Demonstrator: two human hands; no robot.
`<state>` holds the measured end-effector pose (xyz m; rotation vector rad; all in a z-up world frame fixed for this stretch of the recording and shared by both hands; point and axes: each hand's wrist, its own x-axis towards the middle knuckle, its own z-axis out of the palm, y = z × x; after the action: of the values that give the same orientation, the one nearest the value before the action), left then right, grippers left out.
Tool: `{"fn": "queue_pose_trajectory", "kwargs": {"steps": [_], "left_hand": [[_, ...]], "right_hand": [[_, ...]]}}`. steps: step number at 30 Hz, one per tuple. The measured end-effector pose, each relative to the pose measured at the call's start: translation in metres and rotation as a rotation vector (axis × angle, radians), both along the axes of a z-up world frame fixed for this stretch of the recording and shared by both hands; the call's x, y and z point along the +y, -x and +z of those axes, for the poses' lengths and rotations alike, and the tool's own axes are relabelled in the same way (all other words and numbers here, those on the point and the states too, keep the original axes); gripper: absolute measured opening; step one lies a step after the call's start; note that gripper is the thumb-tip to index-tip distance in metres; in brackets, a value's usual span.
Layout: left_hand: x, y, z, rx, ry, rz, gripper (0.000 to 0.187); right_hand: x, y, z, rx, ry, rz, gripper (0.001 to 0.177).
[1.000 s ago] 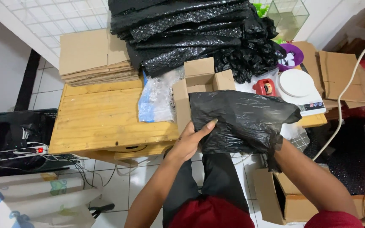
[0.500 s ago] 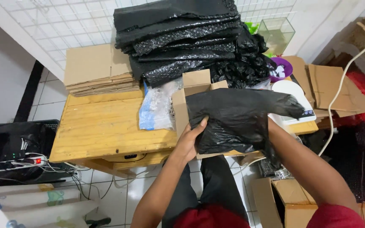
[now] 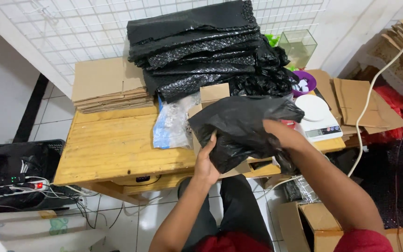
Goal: Packing small items into plastic bags and then into a cardboard box for shipping.
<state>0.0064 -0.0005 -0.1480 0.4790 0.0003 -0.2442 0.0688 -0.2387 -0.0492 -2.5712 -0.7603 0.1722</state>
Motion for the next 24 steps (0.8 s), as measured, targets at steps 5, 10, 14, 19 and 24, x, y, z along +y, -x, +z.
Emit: {"fn": "queue_pose_trajectory", "kwargs": {"steps": [5, 10, 14, 19, 24], "left_hand": [[0.006, 0.002, 0.029, 0.015, 0.061, 0.017, 0.050], [0.012, 0.009, 0.062, 0.203, 0.022, 0.109, 0.062], [0.016, 0.007, 0.060, 0.235, 0.042, 0.091, 0.063], [0.021, 0.005, 0.049, 0.168, 0.043, 0.089, 0.055], [0.026, 0.006, 0.050, 0.213, -0.002, 0.134, 0.048]], "right_hand": [[0.030, 0.031, 0.074, 0.031, -0.151, -0.018, 0.024], [0.019, 0.055, 0.127, 0.119, -0.084, 0.024, 0.055], [0.011, 0.050, 0.111, 0.208, 0.060, 0.044, 0.073], [-0.003, 0.037, 0.092, 0.055, 0.028, 0.075, 0.021], [0.002, 0.031, 0.103, 0.129, -0.125, -0.156, 0.023]]}}
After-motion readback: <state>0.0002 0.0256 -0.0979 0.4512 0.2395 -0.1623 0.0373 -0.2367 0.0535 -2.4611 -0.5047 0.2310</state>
